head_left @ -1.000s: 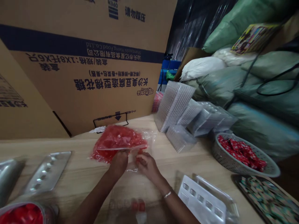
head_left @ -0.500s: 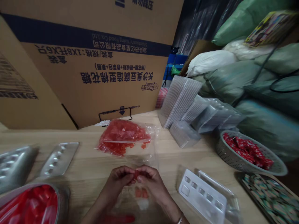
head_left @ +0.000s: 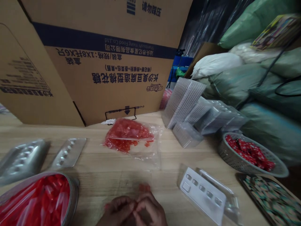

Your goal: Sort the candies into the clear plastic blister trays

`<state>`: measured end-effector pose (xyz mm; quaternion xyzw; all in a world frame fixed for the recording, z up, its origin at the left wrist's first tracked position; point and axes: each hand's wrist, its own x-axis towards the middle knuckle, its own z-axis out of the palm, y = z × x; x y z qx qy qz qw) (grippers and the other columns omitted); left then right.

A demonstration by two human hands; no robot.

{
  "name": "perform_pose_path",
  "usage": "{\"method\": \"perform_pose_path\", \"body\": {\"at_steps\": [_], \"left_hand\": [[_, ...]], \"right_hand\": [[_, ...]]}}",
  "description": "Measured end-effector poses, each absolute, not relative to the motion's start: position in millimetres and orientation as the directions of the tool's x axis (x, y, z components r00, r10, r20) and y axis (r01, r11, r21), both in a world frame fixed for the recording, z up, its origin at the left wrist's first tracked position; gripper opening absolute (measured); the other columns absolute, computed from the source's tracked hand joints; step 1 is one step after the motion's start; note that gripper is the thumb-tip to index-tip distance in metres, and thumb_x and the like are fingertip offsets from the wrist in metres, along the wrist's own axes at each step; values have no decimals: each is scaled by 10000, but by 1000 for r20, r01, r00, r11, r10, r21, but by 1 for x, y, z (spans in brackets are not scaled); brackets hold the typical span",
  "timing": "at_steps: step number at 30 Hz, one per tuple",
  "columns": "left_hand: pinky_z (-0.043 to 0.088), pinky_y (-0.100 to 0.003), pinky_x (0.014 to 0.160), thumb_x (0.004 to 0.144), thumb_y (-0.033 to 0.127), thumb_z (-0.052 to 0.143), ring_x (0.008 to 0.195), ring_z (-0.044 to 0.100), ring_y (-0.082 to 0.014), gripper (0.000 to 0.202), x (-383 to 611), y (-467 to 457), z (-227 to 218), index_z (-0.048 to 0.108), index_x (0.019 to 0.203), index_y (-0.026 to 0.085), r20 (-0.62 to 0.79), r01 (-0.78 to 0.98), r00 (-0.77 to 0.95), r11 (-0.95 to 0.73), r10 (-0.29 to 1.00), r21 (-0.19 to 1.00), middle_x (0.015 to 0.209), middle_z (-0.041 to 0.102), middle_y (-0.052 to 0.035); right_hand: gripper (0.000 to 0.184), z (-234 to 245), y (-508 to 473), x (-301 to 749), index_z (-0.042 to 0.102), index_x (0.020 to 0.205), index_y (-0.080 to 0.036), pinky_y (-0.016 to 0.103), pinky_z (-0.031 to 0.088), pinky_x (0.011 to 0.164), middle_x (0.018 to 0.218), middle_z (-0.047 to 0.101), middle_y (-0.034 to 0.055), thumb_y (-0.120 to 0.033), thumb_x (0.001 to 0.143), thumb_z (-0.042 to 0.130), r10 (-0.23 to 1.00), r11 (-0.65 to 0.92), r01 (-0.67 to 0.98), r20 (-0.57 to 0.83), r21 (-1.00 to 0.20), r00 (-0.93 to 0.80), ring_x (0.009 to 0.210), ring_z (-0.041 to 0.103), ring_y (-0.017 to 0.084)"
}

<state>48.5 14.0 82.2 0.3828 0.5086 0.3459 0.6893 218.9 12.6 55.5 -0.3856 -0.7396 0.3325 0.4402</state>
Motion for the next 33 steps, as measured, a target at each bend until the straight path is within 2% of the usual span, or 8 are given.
{"method": "perform_pose_path", "body": {"at_steps": [2, 4, 7, 14, 19, 23, 28, 33], "left_hand": [[441, -304, 678, 751, 567, 610, 717, 563, -202, 374, 47, 25, 84, 684, 730, 202, -280, 168, 130, 257, 951, 952, 723, 647, -40], [440, -371, 816, 798, 375, 528, 869, 589, -257, 237, 43, 38, 85, 700, 769, 214, -117, 450, 90, 64, 989, 891, 854, 692, -81], [428, -383, 818, 705, 173, 507, 812, 595, -253, 180, 39, 53, 81, 671, 652, 224, -80, 624, 155, -35, 985, 781, 758, 696, -62], [425, -384, 836, 676, 130, 534, 771, 617, -239, 154, 37, 61, 69, 653, 630, 217, -115, 655, 176, -29, 978, 755, 706, 706, -37], [447, -332, 721, 624, 64, 471, 745, 604, -232, 227, 36, 64, 62, 653, 649, 198, -142, 671, 165, -5, 976, 742, 702, 689, -50], [437, -334, 759, 614, 39, 469, 757, 598, -223, 235, 34, 65, 56, 638, 643, 198, -127, 668, 184, -29, 975, 743, 712, 682, -40], [441, -303, 705, 640, 81, 511, 722, 598, -210, 182, 30, 62, 53, 645, 632, 204, -119, 656, 206, -47, 971, 753, 697, 681, -28], [470, -261, 680, 717, 296, 648, 716, 621, -187, 122, 31, 66, 73, 706, 792, 220, -118, 297, -26, 120, 993, 947, 765, 708, -14]], "right_hand": [[112, 68, 31, 218, 587, 824, -215, 244, 491, 705, 840, 638, 32, -115, 823, 536, 854, 493, 374, 355, -785, -381, 785, 618, 164], [147, 76, 52, 218, 610, 816, -196, 262, 483, 721, 834, 654, 32, -60, 818, 555, 829, 527, 544, 254, -653, -498, 794, 614, 174], [141, 76, 75, 218, 642, 719, -177, 271, 475, 717, 758, 670, 19, -61, 799, 653, 772, 607, 654, 140, -451, -620, 753, 610, 180], [72, 62, 82, 208, 694, 751, -190, 268, 471, 777, 777, 685, 11, -175, 820, 707, 724, 665, 628, 143, -404, -675, 775, 609, 168], [79, 57, 84, 209, 708, 718, -187, 246, 486, 746, 724, 698, -3, -141, 753, 763, 702, 644, 550, 126, -532, -701, 746, 631, 162], [99, 73, 132, 232, 705, 859, -198, 186, 481, 651, 841, 710, -5, -125, 830, 646, 842, 468, 564, 150, -680, -518, 736, 639, 123], [207, 84, 215, 253, 671, 834, -161, 340, 441, 895, 971, 698, 111, -49, 839, 497, 938, 333, 653, 170, -681, -302, 965, 603, 218], [66, 82, 186, 236, 633, 778, -169, 254, 481, 673, 790, 689, 40, -147, 805, 578, 935, 281, 570, 88, -772, -342, 734, 620, 167]]}}
